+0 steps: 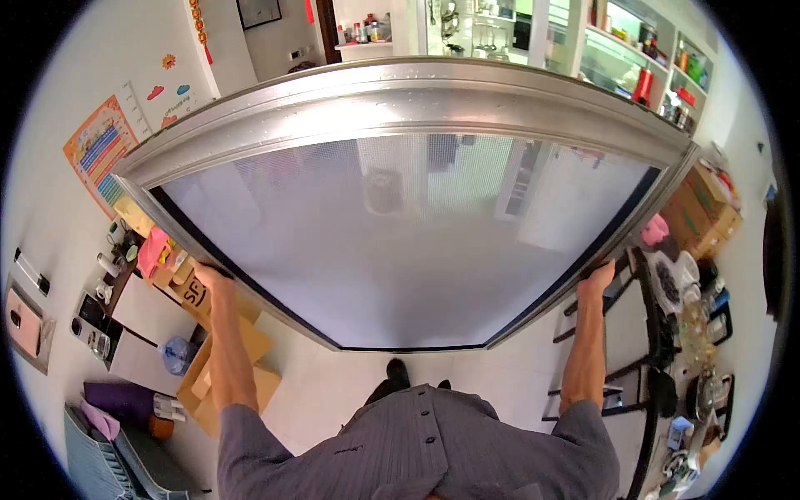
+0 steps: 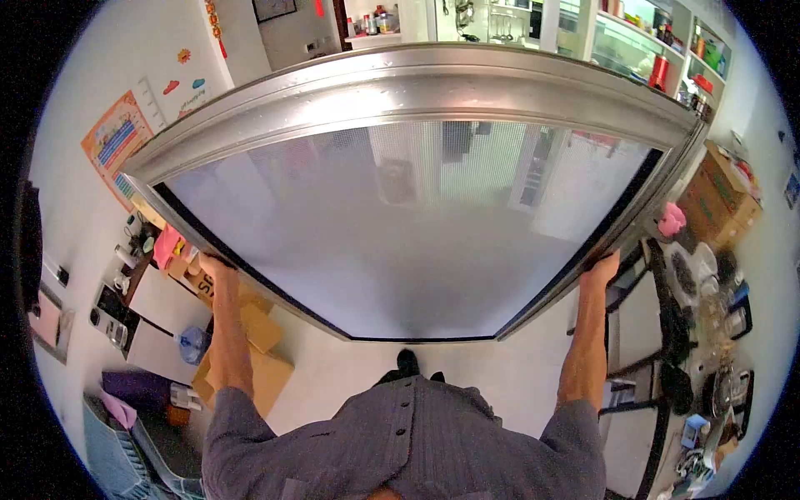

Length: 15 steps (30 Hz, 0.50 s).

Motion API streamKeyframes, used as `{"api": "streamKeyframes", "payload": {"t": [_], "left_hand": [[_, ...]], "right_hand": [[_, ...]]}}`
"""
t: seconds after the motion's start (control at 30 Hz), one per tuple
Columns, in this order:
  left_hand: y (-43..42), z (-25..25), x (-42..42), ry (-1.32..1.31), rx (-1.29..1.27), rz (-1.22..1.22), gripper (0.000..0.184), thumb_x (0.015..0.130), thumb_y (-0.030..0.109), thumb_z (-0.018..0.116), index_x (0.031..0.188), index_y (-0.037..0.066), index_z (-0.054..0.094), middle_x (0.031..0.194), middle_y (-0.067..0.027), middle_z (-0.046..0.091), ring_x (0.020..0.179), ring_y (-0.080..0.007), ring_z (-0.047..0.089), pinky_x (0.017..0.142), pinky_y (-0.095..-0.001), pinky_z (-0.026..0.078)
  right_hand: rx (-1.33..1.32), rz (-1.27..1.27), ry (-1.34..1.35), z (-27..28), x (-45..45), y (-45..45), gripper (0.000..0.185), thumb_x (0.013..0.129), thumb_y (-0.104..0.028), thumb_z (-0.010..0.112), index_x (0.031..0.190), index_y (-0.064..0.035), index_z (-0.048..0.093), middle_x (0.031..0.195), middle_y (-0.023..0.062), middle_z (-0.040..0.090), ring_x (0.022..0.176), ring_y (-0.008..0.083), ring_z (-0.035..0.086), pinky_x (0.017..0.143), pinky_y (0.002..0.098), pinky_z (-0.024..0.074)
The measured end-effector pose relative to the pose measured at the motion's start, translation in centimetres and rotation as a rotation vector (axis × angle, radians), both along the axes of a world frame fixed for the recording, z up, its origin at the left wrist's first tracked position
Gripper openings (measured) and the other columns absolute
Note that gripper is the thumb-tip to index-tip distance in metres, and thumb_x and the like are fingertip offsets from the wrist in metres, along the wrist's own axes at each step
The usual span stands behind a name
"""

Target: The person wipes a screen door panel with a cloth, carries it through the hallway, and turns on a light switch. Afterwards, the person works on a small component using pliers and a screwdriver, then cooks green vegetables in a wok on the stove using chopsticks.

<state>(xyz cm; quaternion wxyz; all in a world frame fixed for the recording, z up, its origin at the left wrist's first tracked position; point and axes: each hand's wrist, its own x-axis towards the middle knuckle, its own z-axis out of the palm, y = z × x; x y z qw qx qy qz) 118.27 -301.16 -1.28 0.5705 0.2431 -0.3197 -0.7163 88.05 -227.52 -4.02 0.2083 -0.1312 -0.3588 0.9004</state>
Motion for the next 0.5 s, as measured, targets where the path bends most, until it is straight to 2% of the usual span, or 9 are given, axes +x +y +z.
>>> {"api": "streamKeyframes", "payload": {"t": [0.1,0.13,0.17,0.23,0.3,0.33,0.37,0.4,0.5], "left_hand": [[-4.0,-0.8,-5.8,-0.057,0.053,0.071,0.034,0.100,0.033,0.041,0.106,0.008,0.063,0.099,-0.0042,0.064,0.086,-0.0219,0.061,0.075,-0.0369,0.053],[-3.6,0.4,-8.3,-0.043,0.114,0.065,0.032,0.100,0.033,0.042,0.104,0.010,0.063,0.097,-0.0038,0.063,0.083,-0.0216,0.060,0.073,-0.0358,0.051],[-3.6,0.9,-10.6,-0.026,0.179,0.059,0.031,0.099,0.034,0.042,0.101,0.011,0.063,0.095,-0.0034,0.062,0.081,-0.0213,0.058,0.072,-0.0347,0.050],[-5.9,0.8,-13.8,-0.052,0.177,0.067,0.030,0.099,0.035,0.041,0.095,0.013,0.062,0.089,-0.0019,0.061,0.076,-0.0196,0.056,0.069,-0.0333,0.048],[-10.0,-1.2,-17.7,-0.074,0.191,-0.001,0.029,0.099,0.033,0.042,0.085,0.015,0.059,0.079,0.0006,0.058,0.069,-0.0165,0.053,0.062,-0.0326,0.045],[-10.7,0.4,-20.8,-0.001,0.181,0.093,0.031,0.098,0.030,0.043,0.069,0.018,0.049,0.064,0.0031,0.048,0.055,-0.0131,0.044,0.051,-0.0321,0.035],[-10.5,0.8,-22.4,-0.009,0.185,0.089,0.031,0.098,0.030,0.043,0.069,0.018,0.049,0.064,0.0031,0.048,0.055,-0.0131,0.044,0.051,-0.0321,0.035],[-10.6,1.3,-24.0,-0.046,0.188,0.090,0.031,0.098,0.029,0.043,0.069,0.018,0.047,0.064,0.0032,0.047,0.055,-0.0129,0.043,0.051,-0.0324,0.035],[-14.8,-0.3,-29.0,-0.084,0.151,0.043,0.032,0.099,0.031,0.039,0.073,0.015,0.047,0.067,0.0035,0.049,0.057,-0.0138,0.043,0.053,-0.0328,0.035]], "right_hand": [[0.109,0.070,0.054,-2.5,-7.0,-2.7,0.028,0.101,-0.033,0.049,0.100,-0.0093,0.063,0.090,0.0016,0.056,0.078,0.0193,0.052,0.069,0.0375,0.0434],[0.039,0.000,-0.014,-0.8,-7.9,-5.1,0.033,0.102,-0.035,0.046,0.108,-0.0074,0.063,0.099,0.0041,0.059,0.085,0.0214,0.055,0.073,0.0400,0.0444],[0.046,-0.003,0.002,0.4,-9.2,-6.6,0.033,0.102,-0.035,0.046,0.108,-0.0074,0.063,0.099,0.0041,0.059,0.085,0.0214,0.055,0.073,0.0400,0.0444],[-0.010,-0.115,-0.133,1.1,-10.5,-9.0,0.036,0.105,-0.035,0.039,0.113,-0.0070,0.061,0.104,0.0051,0.059,0.086,0.0235,0.054,0.074,0.0433,0.0434],[0.015,-0.055,-0.147,1.0,-13.2,-11.0,0.034,0.105,-0.034,0.039,0.108,-0.0081,0.061,0.100,0.0041,0.057,0.083,0.0228,0.052,0.070,0.0434,0.0417],[0.003,-0.071,-0.148,1.5,-15.5,-12.7,0.033,0.105,-0.033,0.039,0.106,-0.0088,0.061,0.099,0.0037,0.057,0.082,0.0222,0.052,0.070,0.0431,0.0418],[0.002,-0.102,-0.167,1.4,-16.2,-13.4,0.031,0.105,-0.032,0.039,0.105,-0.0095,0.061,0.099,0.0032,0.057,0.082,0.0216,0.052,0.069,0.0429,0.0420],[0.090,-0.024,-0.168,-1.2,-19.2,-11.9,0.046,0.104,-0.036,0.036,0.136,-0.0055,0.050,0.133,0.0119,0.052,0.106,0.0307,0.054,0.089,0.0519,0.0428],[0.035,-0.147,-0.243,-0.8,-22.7,-14.5,0.044,0.103,-0.036,0.037,0.130,-0.0051,0.054,0.126,0.0111,0.055,0.104,0.0304,0.054,0.085,0.0506,0.0437]]}}
